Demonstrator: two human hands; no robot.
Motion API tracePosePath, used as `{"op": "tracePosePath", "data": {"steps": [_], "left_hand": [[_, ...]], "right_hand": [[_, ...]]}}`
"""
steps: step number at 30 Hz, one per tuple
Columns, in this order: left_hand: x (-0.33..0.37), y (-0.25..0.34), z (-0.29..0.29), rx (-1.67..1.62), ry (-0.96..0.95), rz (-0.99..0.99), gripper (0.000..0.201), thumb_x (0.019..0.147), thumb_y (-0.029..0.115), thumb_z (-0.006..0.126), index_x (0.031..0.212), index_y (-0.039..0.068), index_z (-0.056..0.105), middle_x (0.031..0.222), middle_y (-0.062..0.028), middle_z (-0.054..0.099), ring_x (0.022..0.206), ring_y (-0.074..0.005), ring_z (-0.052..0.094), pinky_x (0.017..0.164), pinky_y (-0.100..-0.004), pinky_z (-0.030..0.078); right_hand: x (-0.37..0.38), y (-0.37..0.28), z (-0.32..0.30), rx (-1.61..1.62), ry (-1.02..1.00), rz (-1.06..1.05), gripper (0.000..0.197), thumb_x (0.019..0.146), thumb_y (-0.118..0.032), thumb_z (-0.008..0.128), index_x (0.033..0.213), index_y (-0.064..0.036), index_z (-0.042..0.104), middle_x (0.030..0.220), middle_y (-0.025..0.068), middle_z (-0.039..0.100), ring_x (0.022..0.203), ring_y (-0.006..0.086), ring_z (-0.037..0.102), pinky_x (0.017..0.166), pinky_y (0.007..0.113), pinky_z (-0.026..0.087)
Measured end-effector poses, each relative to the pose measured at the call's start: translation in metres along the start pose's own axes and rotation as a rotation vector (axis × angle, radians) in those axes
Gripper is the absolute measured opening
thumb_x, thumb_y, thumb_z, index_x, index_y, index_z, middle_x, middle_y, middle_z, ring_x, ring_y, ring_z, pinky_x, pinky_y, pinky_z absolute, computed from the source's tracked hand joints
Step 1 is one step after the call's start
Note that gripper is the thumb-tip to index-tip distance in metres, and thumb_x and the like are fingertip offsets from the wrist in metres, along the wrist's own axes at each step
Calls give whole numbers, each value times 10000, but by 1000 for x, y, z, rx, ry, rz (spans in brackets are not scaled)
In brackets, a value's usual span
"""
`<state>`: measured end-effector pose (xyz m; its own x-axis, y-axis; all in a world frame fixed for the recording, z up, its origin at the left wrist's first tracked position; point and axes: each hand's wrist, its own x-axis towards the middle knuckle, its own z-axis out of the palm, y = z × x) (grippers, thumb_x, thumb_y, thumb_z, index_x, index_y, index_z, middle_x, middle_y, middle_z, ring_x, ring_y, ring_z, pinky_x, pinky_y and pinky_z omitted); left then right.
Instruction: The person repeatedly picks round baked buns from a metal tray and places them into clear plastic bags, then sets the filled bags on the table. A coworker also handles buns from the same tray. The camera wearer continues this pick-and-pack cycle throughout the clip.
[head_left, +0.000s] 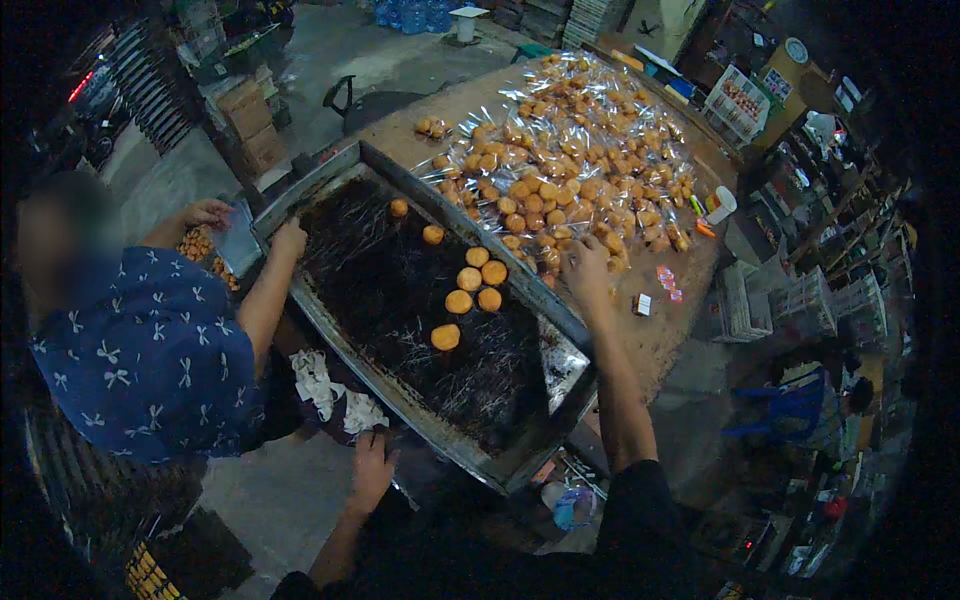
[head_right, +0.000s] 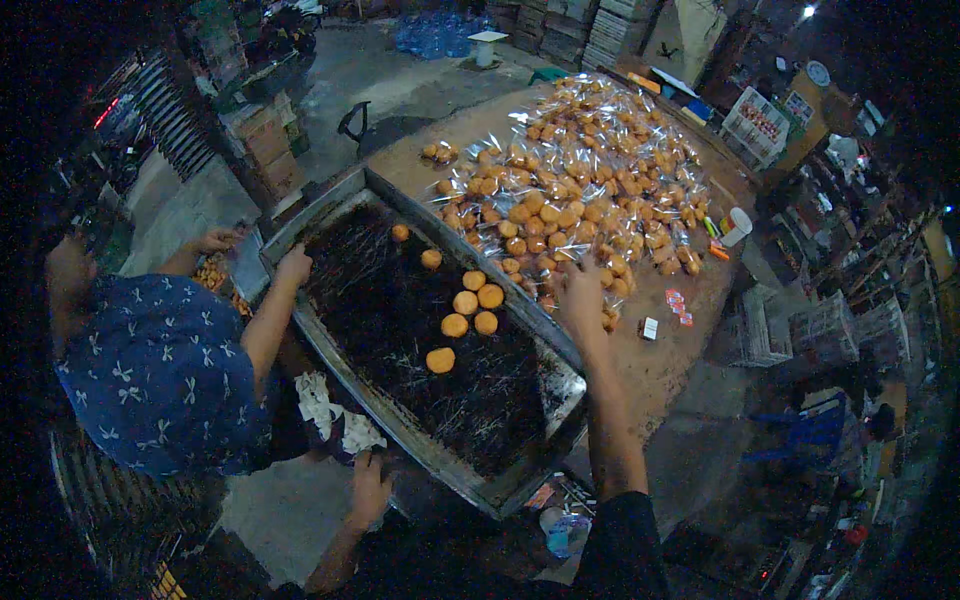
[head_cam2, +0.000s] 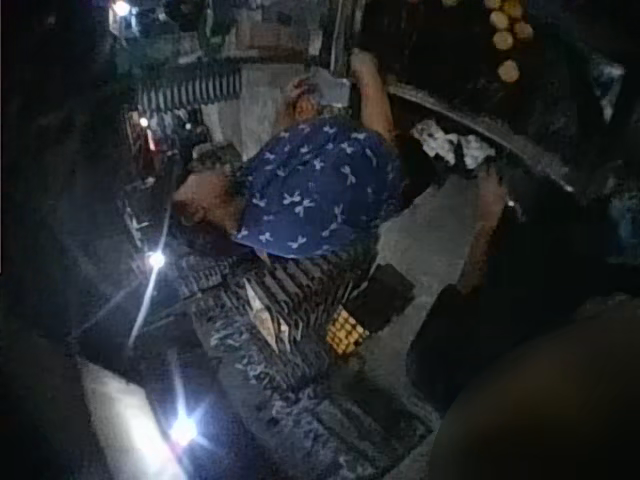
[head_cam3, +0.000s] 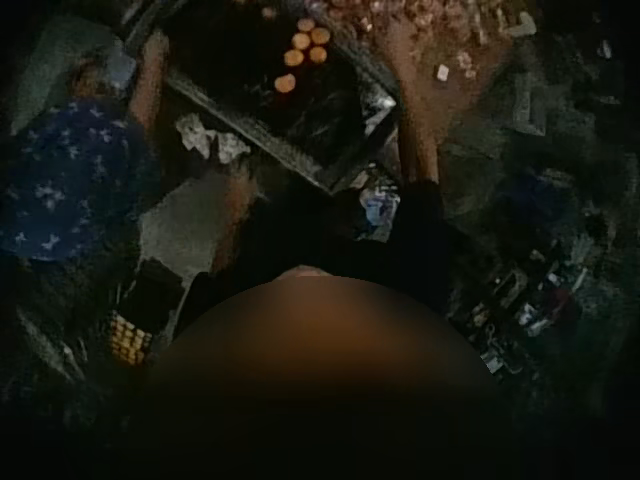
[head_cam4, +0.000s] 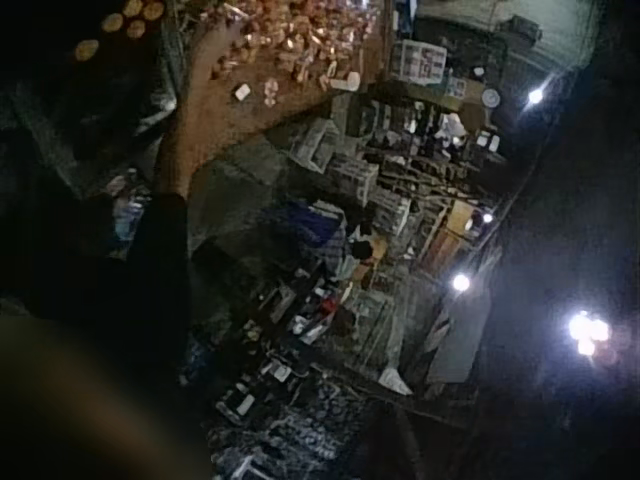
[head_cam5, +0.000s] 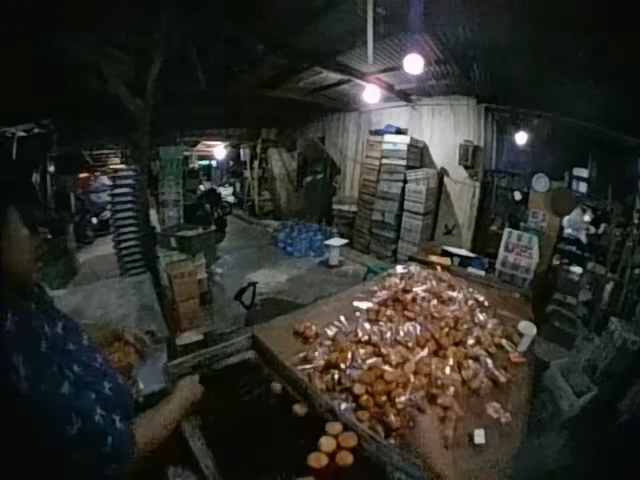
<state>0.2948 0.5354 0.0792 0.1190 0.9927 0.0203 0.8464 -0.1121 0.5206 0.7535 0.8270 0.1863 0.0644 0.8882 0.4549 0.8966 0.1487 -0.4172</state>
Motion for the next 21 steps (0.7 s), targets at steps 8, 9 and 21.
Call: {"op": "tracePosePath", "data": {"steps": [8,9,21], "left_hand": [[7,3,-15,-86,-120,-127,234,884,204,744,1066,65,694,1050,-142,699,1053,-385,625,845,-508,517],[9,3,-17,-113,-164,-192,215,889,206,737,1053,72,700,1020,-131,708,1018,-372,634,824,-496,526],[7,6,-11,114,54,135,254,888,142,685,1124,48,692,990,-210,652,909,-427,660,772,-538,537]], "right_hand": [[-43,-116,68,-22,-358,-274,365,864,-145,713,1220,-218,684,1199,185,578,1107,421,621,838,493,583],[-49,-121,79,-121,-377,-325,387,885,-153,695,1256,-261,673,1251,187,544,1138,423,607,827,497,591],[-74,-100,71,-58,-376,-250,356,901,-92,617,1248,-169,635,1253,204,532,1195,430,588,879,489,575]]}}
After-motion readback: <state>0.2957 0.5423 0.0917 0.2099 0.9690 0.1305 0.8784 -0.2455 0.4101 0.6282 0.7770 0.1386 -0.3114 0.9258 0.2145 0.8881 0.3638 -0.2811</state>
